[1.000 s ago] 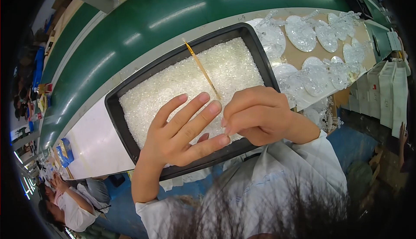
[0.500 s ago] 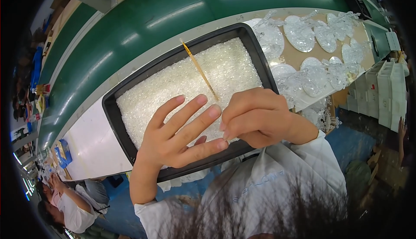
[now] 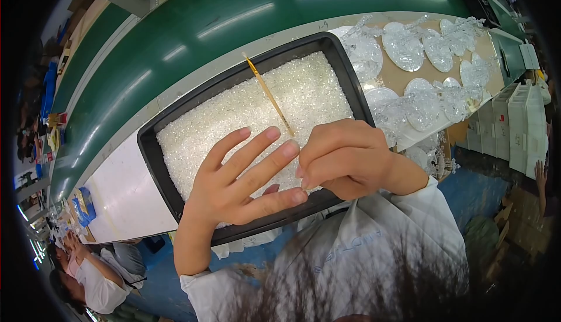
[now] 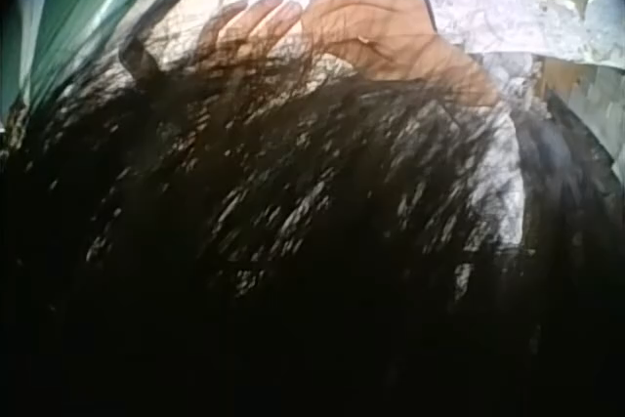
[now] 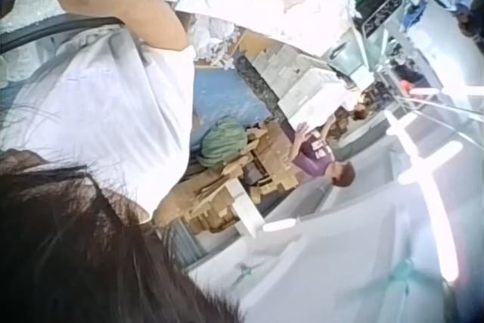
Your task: Sorting small components from a tray and assembling them into decorative snowflake-shaped lights at an industrial workbench.
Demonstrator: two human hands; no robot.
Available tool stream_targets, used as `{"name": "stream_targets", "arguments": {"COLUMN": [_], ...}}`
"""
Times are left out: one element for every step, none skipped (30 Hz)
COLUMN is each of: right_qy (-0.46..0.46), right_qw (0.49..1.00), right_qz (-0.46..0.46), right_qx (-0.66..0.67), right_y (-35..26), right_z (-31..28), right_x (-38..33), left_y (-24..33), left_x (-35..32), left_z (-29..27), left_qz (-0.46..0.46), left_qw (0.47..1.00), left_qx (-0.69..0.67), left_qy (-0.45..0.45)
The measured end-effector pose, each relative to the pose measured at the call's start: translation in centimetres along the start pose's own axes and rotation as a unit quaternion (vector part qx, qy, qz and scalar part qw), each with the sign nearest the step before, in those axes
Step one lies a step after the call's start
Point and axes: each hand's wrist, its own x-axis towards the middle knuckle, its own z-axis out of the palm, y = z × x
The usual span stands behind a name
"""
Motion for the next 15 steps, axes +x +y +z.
{"name": "stream_targets", "arguments": {"right_qy": [0.0,0.002,0.004,0.004,0.004,0.004,0.004,0.003,0.002,0.002,0.006,0.011,0.011,0.013,0.015], "right_qw": [1.0,1.0,1.0,1.0,1.0,1.0,1.0,1.0,1.0,1.0,1.0,1.0,1.0,1.0,1.0], "right_qz": [0.0,0.0,0.0,0.0,0.001,0.001,0.001,0.002,0.003,0.003,0.002,0.001,0.001,-0.001,-0.003], "right_qx": [0.0,0.001,0.001,0.001,0.002,0.002,0.002,0.001,0.0,0.0,0.005,0.011,0.01,0.01,0.01], "right_y": [0.0,0.1,0.1,0.1,0.1,0.1,0.1,0.0,0.0,0.0,0.1,0.1,0.1,0.1,0.1], "right_z": [0.0,0.1,0.1,0.1,0.1,0.1,0.1,0.0,0.0,0.0,0.1,0.2,0.1,0.1,0.1], "right_x": [0.0,0.0,-0.1,0.0,0.0,0.0,0.0,0.0,-0.1,-0.1,-0.2,-0.2,-0.2,-0.1,-0.1], "left_y": [0.0,0.1,0.1,0.1,0.1,0.1,0.2,0.2,0.2,0.1,0.1,0.0,-0.1,-0.2,-0.3], "left_x": [0.0,0.1,0.1,0.2,0.2,0.2,0.3,0.4,0.5,0.4,0.4,0.4,0.3,0.3,0.3], "left_z": [0.0,0.0,0.0,0.2,0.4,0.5,0.5,0.6,0.6,0.6,0.8,0.9,1.0,1.0,1.1], "left_qz": [0.0,-0.007,-0.015,-0.015,-0.02,-0.025,-0.025,-0.032,-0.038,-0.038,-0.041,-0.044,-0.043,-0.045,-0.048], "left_qw": [1.0,1.0,1.0,1.0,0.999,0.998,0.998,0.996,0.993,0.993,0.989,0.985,0.985,0.981,0.976], "left_qx": [0.0,-0.009,-0.018,-0.018,-0.039,-0.059,-0.059,-0.084,-0.11,-0.11,-0.139,-0.169,-0.169,-0.191,-0.212], "left_qy": [0.0,0.0,-0.001,0.0,0.008,0.016,0.016,0.014,0.011,0.012,0.011,0.01,0.01,0.006,0.003]}}
